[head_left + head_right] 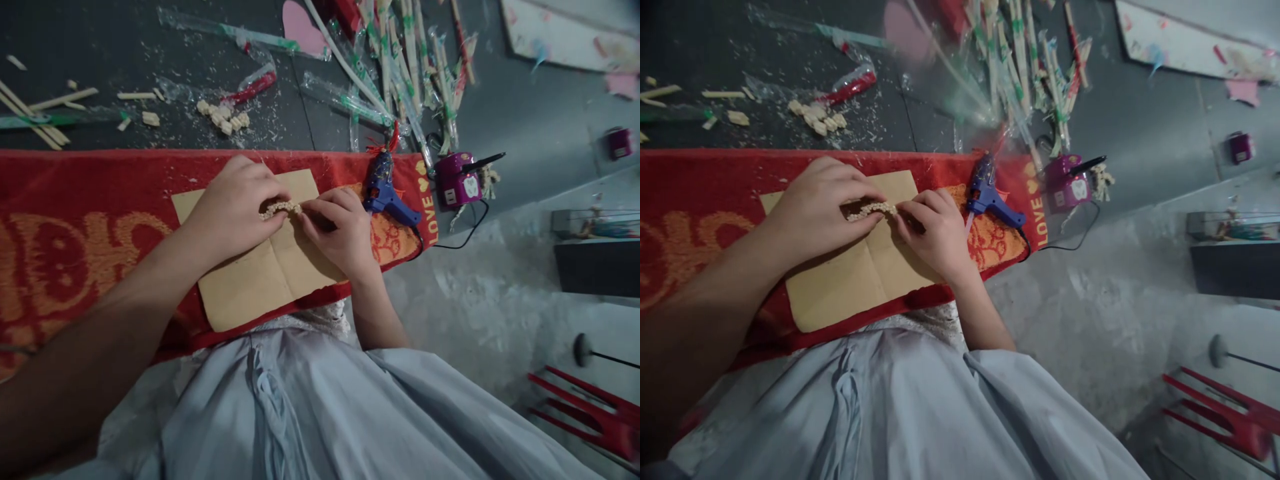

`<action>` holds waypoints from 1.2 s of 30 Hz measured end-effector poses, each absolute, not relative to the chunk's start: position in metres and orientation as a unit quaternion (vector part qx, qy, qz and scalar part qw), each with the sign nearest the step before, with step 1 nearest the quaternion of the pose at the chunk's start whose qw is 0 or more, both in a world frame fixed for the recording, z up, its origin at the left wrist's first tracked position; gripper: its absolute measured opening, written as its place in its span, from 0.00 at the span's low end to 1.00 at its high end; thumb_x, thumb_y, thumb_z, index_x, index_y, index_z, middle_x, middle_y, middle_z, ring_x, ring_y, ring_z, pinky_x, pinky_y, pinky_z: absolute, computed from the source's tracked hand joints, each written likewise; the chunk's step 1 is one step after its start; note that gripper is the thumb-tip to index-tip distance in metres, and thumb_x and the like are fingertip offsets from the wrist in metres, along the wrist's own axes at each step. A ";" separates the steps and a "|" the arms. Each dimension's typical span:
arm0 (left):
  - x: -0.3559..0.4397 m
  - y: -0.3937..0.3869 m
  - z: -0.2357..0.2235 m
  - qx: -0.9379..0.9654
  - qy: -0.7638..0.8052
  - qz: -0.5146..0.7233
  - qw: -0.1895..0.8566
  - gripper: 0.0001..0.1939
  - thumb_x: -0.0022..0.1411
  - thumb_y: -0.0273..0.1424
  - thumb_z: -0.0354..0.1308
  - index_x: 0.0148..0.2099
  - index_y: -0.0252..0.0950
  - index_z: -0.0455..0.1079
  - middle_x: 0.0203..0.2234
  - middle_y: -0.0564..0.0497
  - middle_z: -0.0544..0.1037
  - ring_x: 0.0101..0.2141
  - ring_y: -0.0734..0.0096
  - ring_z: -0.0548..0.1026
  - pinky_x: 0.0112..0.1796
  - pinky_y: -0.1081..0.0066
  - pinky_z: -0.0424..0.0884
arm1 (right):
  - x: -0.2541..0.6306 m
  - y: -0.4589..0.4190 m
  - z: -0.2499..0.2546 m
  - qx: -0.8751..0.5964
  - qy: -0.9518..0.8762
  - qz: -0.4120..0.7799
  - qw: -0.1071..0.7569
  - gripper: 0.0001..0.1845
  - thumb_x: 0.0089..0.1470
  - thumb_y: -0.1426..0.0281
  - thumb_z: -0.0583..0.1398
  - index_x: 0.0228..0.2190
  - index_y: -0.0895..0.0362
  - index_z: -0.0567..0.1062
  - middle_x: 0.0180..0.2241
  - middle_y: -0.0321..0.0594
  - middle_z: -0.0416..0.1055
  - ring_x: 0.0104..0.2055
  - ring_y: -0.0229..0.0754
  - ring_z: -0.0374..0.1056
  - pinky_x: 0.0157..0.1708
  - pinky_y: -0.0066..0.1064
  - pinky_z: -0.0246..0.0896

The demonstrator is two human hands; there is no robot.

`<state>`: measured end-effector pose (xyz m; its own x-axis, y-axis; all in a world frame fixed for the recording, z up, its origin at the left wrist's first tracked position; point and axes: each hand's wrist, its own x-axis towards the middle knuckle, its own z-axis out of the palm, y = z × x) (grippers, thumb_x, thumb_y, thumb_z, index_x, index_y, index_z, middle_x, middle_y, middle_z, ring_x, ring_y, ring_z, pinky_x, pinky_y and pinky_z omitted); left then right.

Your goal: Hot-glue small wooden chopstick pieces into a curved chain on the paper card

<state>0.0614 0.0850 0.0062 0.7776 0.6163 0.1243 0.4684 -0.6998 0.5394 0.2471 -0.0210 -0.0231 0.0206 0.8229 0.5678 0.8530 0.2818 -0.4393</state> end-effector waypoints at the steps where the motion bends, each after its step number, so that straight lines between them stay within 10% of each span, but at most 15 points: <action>1: 0.061 0.085 0.004 0.910 0.295 0.154 0.248 0.11 0.68 0.36 0.58 0.45 0.41 0.82 0.41 0.46 0.82 0.49 0.52 0.77 0.56 0.52 0.73 | 0.247 -0.021 -0.023 -0.599 -0.699 -0.020 0.389 0.14 0.70 0.64 0.62 0.35 0.56 0.84 0.31 0.38 0.78 0.35 0.39 0.70 0.38 0.35 0.66; 36: 0.060 0.081 0.014 0.908 0.297 0.136 0.263 0.13 0.72 0.36 0.54 0.44 0.43 0.81 0.41 0.46 0.81 0.50 0.51 0.75 0.56 0.49 0.73 | 0.251 -0.024 -0.028 -0.629 -0.688 0.051 0.358 0.08 0.68 0.64 0.64 0.39 0.52 0.83 0.35 0.40 0.77 0.39 0.44 0.69 0.42 0.40 0.66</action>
<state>0.0605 0.0814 0.0135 0.7864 0.6110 0.0906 0.4679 -0.6849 0.5585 0.2510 -0.0236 -0.0279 0.0473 0.9023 0.4284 0.8299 0.2032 -0.5196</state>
